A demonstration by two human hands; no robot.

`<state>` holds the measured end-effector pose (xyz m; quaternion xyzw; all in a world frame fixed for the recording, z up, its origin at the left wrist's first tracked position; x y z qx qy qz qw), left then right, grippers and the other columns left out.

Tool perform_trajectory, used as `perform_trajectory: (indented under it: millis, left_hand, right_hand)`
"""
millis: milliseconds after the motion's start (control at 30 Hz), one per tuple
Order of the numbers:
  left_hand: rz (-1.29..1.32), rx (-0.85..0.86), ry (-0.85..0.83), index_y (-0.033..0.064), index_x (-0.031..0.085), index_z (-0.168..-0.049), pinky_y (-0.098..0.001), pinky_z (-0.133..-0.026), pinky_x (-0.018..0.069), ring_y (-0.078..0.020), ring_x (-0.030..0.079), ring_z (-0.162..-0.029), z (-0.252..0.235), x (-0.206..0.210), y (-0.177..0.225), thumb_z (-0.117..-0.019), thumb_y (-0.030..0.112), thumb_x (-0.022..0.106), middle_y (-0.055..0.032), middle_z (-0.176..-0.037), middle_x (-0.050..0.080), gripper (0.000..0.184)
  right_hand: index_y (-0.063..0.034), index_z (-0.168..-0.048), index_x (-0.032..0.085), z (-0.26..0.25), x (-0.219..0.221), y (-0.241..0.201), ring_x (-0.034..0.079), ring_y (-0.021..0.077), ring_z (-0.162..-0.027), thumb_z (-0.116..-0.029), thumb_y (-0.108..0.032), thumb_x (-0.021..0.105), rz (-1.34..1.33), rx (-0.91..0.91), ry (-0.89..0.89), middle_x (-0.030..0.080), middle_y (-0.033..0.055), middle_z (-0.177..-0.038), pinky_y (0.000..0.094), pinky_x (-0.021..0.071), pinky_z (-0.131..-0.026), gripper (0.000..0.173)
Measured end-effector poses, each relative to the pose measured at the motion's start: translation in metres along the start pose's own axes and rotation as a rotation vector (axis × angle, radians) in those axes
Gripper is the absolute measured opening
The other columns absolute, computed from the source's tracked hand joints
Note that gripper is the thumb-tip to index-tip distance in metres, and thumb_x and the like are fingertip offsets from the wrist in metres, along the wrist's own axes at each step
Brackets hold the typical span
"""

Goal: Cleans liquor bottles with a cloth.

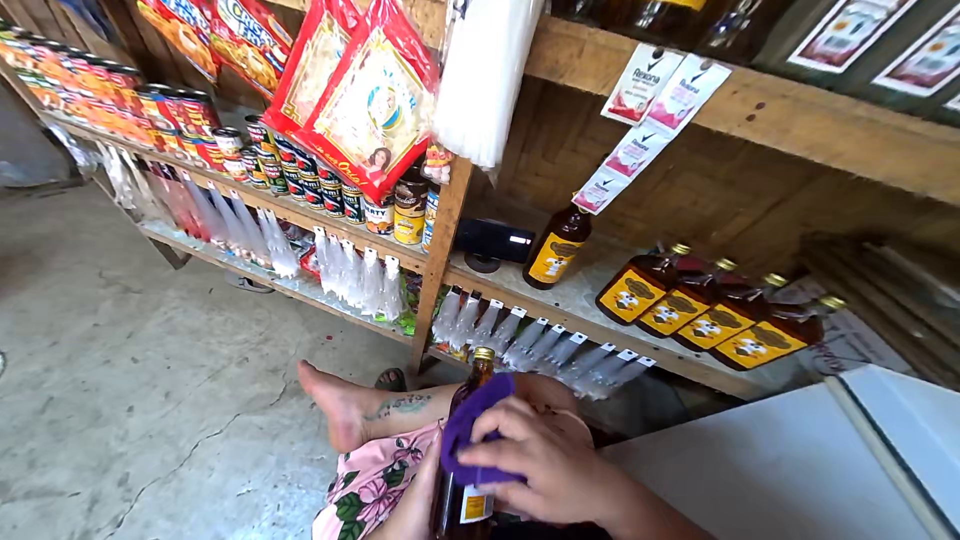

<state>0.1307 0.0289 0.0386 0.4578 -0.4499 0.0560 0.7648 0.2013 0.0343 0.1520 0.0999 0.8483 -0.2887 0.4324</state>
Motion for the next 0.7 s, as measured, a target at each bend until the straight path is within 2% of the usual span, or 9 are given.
perform_trajectory:
  millis: [67, 133, 233, 267, 367, 433, 533, 600, 700]
  left_hand:
    - [-0.008, 0.001, 0.046, 0.0214, 0.068, -0.105, -0.0272, -0.082, 0.0601, -0.0065, 0.072, -0.091, 0.000, -0.005, -0.002, -0.1060, 0.057, 0.015, 0.0040, -0.095, 0.075, 0.064]
    - [0.009, 0.036, -0.019, 0.0194, 0.070, -0.114, -0.0285, -0.088, 0.0586, -0.0077, 0.071, -0.097, -0.001, -0.008, -0.004, -0.1061, 0.060, 0.018, 0.0018, -0.102, 0.076, 0.066]
    - [-0.066, -0.044, 0.105, 0.0234, 0.066, -0.098, -0.0228, -0.078, 0.0590, -0.0025, 0.070, -0.084, 0.006, 0.002, 0.004, -0.1076, 0.048, 0.011, 0.0079, -0.087, 0.073, 0.061]
    - [-0.055, -0.048, 0.086, 0.0208, 0.063, -0.103, -0.0259, -0.080, 0.0602, -0.0055, 0.071, -0.088, 0.005, 0.002, 0.003, -0.1074, 0.050, 0.010, 0.0052, -0.091, 0.074, 0.061]
    - [0.028, -0.020, -0.084, 0.0162, 0.064, -0.126, -0.0371, -0.091, 0.0596, -0.0174, 0.072, -0.103, -0.009, -0.012, -0.015, -0.0928, 0.077, 0.040, -0.0052, -0.111, 0.075, 0.074]
    - [0.019, -0.014, -0.101, 0.0170, 0.064, -0.127, -0.0372, -0.091, 0.0593, -0.0175, 0.071, -0.105, -0.011, -0.014, -0.017, -0.0880, 0.081, 0.045, -0.0051, -0.113, 0.074, 0.077]
    - [0.032, -0.013, -0.058, 0.0168, 0.066, -0.123, -0.0375, -0.090, 0.0599, -0.0171, 0.072, -0.103, -0.008, -0.011, -0.012, -0.0935, 0.077, 0.038, -0.0046, -0.110, 0.075, 0.073]
    - [0.022, -0.058, 0.064, 0.0183, 0.064, -0.109, -0.0302, -0.081, 0.0612, -0.0101, 0.072, -0.091, 0.002, -0.006, -0.006, -0.1065, 0.055, 0.015, 0.0013, -0.096, 0.075, 0.061]
    - [0.180, -0.126, 0.195, 0.0234, 0.058, -0.074, -0.0142, -0.055, 0.0500, 0.0032, 0.060, -0.054, 0.017, -0.029, -0.020, -0.1048, 0.006, 0.021, 0.0111, -0.062, 0.066, 0.051]
  right_hand:
    - [-0.0202, -0.116, 0.076, -0.002, 0.014, -0.020, 0.060, 0.0226, -0.111, -0.0975, -0.026, 0.066, -0.053, -0.113, -0.113, 0.069, 0.0053, -0.111, 0.0349, 0.0483, -0.100, 0.022]
    - [-0.0206, -0.115, 0.077, -0.001, 0.022, -0.031, 0.061, 0.0240, -0.110, -0.0976, -0.023, 0.065, -0.072, -0.185, -0.186, 0.069, 0.0059, -0.110, 0.0355, 0.0483, -0.098, 0.021]
    - [-0.0226, -0.116, 0.076, -0.003, 0.010, -0.017, 0.062, 0.0204, -0.110, -0.0979, -0.024, 0.065, 0.006, -0.117, -0.075, 0.069, 0.0033, -0.109, 0.0336, 0.0494, -0.099, 0.021]
    - [-0.0232, -0.116, 0.075, -0.003, 0.001, -0.005, 0.062, 0.0184, -0.111, -0.0977, -0.028, 0.066, 0.049, -0.040, 0.019, 0.069, 0.0024, -0.109, 0.0323, 0.0495, -0.099, 0.021]
    - [-0.0207, -0.121, 0.073, 0.001, -0.027, 0.036, 0.059, 0.0171, -0.117, -0.0985, -0.040, 0.064, 0.152, 0.176, 0.297, 0.068, 0.0037, -0.117, 0.0337, 0.0474, -0.103, 0.031]
    - [-0.0193, -0.127, 0.071, 0.002, -0.027, 0.043, 0.056, 0.0191, -0.127, -0.1007, -0.042, 0.060, 0.130, 0.214, 0.307, 0.067, 0.0038, -0.129, 0.0388, 0.0420, -0.111, 0.036]
    - [-0.0190, -0.129, 0.069, -0.003, -0.005, 0.021, 0.053, 0.0195, -0.135, -0.1047, -0.040, 0.053, 0.055, 0.113, 0.174, 0.066, 0.0026, -0.135, 0.0422, 0.0363, -0.119, 0.036]
    - [-0.0192, -0.128, 0.070, -0.004, 0.015, -0.001, 0.050, 0.0235, -0.139, -0.1063, -0.036, 0.050, 0.020, -0.001, 0.006, 0.065, 0.0024, -0.138, 0.0456, 0.0337, -0.121, 0.034]
    - [-0.0152, -0.125, 0.073, -0.003, 0.041, -0.037, 0.049, 0.0300, -0.141, -0.1050, -0.026, 0.055, -0.154, -0.179, -0.251, 0.066, 0.0045, -0.137, 0.0479, 0.0322, -0.122, 0.029]
Point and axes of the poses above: each hand's wrist, its own z-axis away from the middle knuckle, its own x-axis out of the palm, y = z × x, the point moved 10 cm from there along -z, towards the middle knuckle
